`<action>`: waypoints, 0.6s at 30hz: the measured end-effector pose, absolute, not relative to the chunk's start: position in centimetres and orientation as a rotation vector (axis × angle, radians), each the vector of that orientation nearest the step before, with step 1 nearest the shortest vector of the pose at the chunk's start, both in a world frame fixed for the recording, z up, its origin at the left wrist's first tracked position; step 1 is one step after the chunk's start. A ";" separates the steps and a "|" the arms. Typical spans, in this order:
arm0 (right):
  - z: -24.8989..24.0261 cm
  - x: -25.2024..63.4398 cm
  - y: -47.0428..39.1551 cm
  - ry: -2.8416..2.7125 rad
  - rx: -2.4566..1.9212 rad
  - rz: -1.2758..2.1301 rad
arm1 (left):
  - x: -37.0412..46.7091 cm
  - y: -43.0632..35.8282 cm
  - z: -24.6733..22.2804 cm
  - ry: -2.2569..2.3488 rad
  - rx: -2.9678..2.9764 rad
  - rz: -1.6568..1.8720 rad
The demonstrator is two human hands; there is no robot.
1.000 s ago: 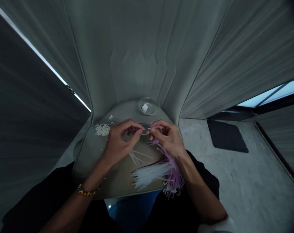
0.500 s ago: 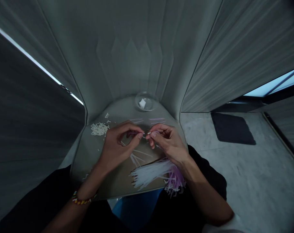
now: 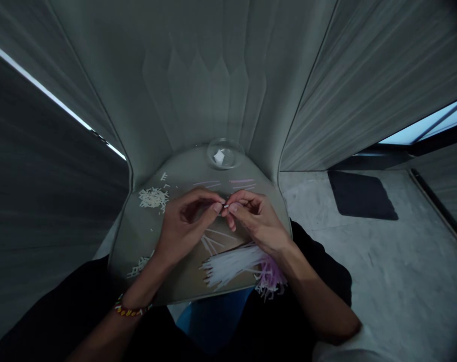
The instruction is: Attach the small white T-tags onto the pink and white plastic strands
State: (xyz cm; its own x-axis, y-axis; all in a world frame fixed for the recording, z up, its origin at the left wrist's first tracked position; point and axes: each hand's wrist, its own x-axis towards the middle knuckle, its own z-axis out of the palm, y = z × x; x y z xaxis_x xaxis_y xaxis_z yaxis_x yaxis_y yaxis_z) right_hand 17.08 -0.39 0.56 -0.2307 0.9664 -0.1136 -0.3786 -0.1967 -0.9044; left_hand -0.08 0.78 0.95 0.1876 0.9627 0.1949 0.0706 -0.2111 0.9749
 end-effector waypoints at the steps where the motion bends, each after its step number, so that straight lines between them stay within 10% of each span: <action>1: 0.5 17.1 -0.4 -0.939 -0.896 1.644 | -0.1 0.8 0.9 1.047 1.497 1.174; 18: 0.4 17.2 -0.2 -0.950 -0.968 1.555 | -0.1 1.1 -0.1 1.043 1.497 1.163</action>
